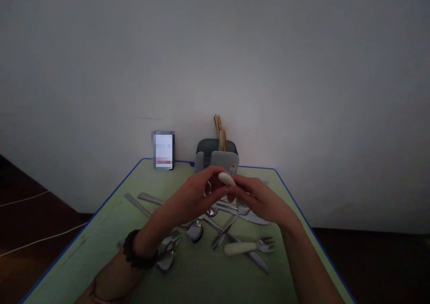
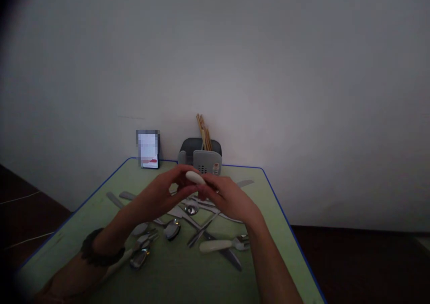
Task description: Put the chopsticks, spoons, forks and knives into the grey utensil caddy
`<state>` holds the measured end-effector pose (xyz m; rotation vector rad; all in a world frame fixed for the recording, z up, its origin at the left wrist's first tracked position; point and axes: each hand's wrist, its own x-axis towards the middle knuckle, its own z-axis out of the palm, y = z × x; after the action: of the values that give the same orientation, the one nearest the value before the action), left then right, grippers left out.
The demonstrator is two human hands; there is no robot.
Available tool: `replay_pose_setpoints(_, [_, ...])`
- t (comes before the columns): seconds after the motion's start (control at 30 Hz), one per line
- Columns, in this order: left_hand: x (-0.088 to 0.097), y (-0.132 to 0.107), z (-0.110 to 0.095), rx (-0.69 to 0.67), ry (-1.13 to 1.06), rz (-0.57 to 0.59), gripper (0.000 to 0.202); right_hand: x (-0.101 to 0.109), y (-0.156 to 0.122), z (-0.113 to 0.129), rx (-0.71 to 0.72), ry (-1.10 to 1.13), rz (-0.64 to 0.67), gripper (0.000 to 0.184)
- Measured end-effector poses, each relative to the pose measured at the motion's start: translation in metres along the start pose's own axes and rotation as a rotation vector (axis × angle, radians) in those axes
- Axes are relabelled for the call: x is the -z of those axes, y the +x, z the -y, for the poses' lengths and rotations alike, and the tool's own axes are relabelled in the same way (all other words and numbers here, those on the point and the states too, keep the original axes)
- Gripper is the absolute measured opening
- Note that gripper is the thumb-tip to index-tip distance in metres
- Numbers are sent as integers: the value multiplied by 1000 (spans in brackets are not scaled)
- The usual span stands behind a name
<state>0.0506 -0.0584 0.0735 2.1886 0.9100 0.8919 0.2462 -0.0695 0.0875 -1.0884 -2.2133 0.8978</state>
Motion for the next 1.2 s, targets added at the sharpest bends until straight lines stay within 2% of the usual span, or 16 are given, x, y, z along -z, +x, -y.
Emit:
replay_pose_setpoints(0.07, [-1, 0, -4, 7, 2, -118, 27, 0, -1, 7, 39, 95, -128, 31])
replay_pose_setpoints(0.13, [0, -1, -5, 13, 28, -148, 23, -3, -1, 9, 95, 196, -283, 30])
replay_pose_setpoints(0.2, [2, -2, -7, -3, 64, -125, 18, -7, 1, 10, 116, 290, -416, 29])
replay_pose_setpoints(0.3, [4, -3, -9, -54, 107, -59, 15, -11, 5, 9, 59, 428, -496, 28])
replay_pose_setpoints(0.47, [4, -2, -5, -53, 110, -40, 12, -11, 6, 7, -4, 613, -520, 23])
replay_pose_setpoints(0.57, [3, -2, 2, 2, 108, -119, 25, -10, 5, 6, 8, 727, -502, 20])
replay_pose_setpoints(0.63, [5, -2, 5, 43, 88, -143, 34, -9, 3, 7, 11, 786, -434, 17])
replay_pose_setpoints(0.77, [12, 0, 7, 50, 66, -12, 34, -6, -1, 9, 34, 834, -327, 11])
replay_pose_setpoints(0.9, [18, 1, 6, 35, 89, 33, 37, -5, -5, 9, 136, 869, -194, 8])
replay_pose_setpoints(1.03, [25, -1, 4, 133, -68, 243, 36, -6, -6, 8, 180, 850, -74, 23])
replay_pose_setpoints(1.1, [30, -3, 3, 173, -103, 269, 35, -7, -5, 8, 177, 844, -100, 32])
replay_pose_setpoints(1.2, [40, -6, 3, 204, -26, 262, 33, -9, -2, 12, 95, 717, -295, 33])
